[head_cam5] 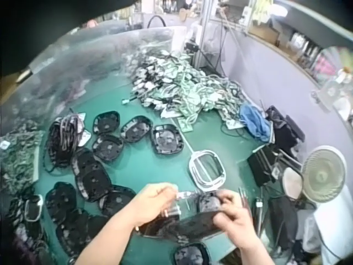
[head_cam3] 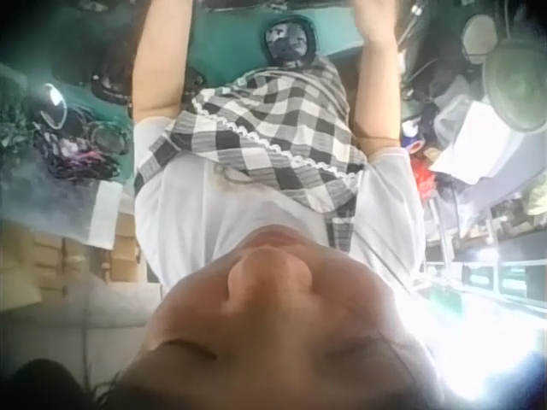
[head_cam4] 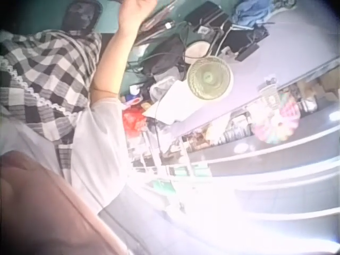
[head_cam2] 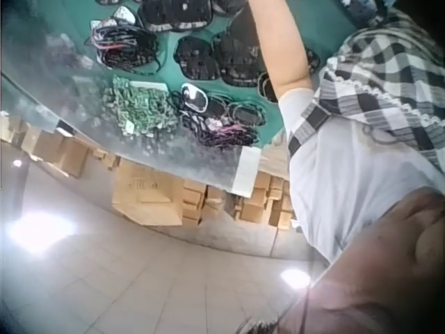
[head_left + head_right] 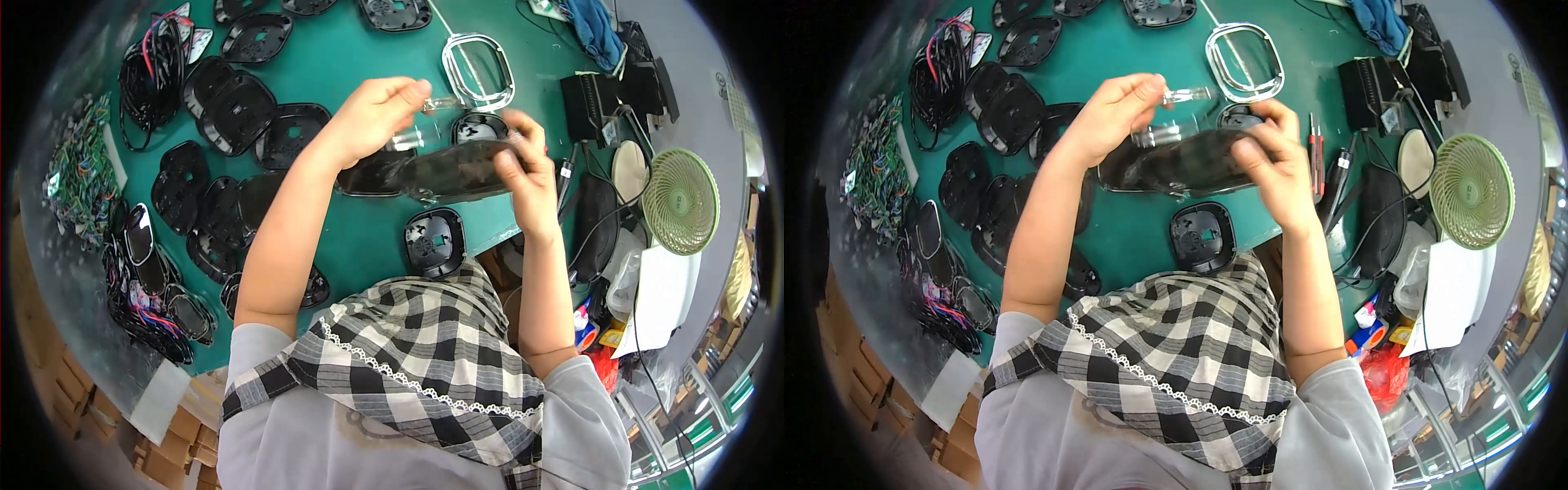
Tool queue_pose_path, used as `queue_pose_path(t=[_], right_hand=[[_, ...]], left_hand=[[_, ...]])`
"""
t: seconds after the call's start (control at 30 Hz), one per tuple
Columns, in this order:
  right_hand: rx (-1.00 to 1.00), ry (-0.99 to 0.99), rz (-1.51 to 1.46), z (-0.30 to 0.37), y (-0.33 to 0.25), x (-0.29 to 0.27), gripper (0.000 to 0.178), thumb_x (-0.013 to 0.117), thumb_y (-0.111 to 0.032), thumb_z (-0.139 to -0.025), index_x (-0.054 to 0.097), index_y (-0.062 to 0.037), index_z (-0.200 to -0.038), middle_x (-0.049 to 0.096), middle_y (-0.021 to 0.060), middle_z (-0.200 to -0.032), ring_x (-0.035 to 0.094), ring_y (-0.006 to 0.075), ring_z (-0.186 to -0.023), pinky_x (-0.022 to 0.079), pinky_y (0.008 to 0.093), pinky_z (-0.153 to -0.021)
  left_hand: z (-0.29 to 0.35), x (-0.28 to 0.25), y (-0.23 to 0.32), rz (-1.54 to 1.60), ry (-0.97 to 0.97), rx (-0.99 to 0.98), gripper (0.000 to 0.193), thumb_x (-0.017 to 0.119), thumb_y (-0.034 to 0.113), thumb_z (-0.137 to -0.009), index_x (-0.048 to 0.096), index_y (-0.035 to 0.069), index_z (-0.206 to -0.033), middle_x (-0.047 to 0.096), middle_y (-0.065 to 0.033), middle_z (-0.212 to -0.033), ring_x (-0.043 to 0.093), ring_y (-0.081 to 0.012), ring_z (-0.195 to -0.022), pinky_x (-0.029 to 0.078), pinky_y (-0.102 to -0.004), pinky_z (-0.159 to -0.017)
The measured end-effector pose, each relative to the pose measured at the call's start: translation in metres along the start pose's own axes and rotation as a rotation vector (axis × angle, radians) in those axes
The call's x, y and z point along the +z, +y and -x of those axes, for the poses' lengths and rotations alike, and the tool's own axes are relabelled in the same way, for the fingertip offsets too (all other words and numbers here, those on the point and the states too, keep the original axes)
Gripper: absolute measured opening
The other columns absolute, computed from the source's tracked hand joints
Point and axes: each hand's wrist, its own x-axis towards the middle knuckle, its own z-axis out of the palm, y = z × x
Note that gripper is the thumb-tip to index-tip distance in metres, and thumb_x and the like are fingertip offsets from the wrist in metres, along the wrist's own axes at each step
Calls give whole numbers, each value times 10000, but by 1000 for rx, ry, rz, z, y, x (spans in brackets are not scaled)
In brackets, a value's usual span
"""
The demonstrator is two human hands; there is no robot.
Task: The person snaps rims onto lenses, moves a cardboard box aside, untangles wire harnesses, and threads the wires through plastic housing bases.
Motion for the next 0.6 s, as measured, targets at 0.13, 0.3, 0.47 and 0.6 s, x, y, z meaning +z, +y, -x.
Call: queue_pose_path(t=[0.13,0.3,0.47,0.6], right_hand=[[65,-255,-58,-8,-28,35,122,636,-131,-852,614,-15,-883,550,59,-903,505,167,-848,410,275,-768],[381,255,-542,-3,-36,65,226,591,-214,-922,619,10,-936,581,-7,-807,475,60,-714,399,204,-649],[275,337,-515,6,-32,75,229,588,-223,-922,609,5,-917,607,9,-835,520,70,-727,449,229,-661],[373,354,-670,6,-44,74,201,587,-219,-921,603,-19,-924,615,20,-844,573,108,-710,468,248,-651]], left_hand=[[17,1,12,108,-25,-36,405,456,396,-965,606,20,-987,518,6,-737,447,-57,-645,375,-215,-586],[54,1,-9,-140,651,455,491,622,466,-839,568,52,-1098,570,-79,-1043,528,-204,-1009,393,-342,-886],[78,39,-9,-658,703,310,695,764,417,-684,465,91,-1220,582,-94,-1023,555,-289,-955,425,-396,-849],[82,27,-12,-700,701,414,431,653,283,-835,530,72,-1190,625,-93,-886,605,-246,-792,486,-341,-707]])
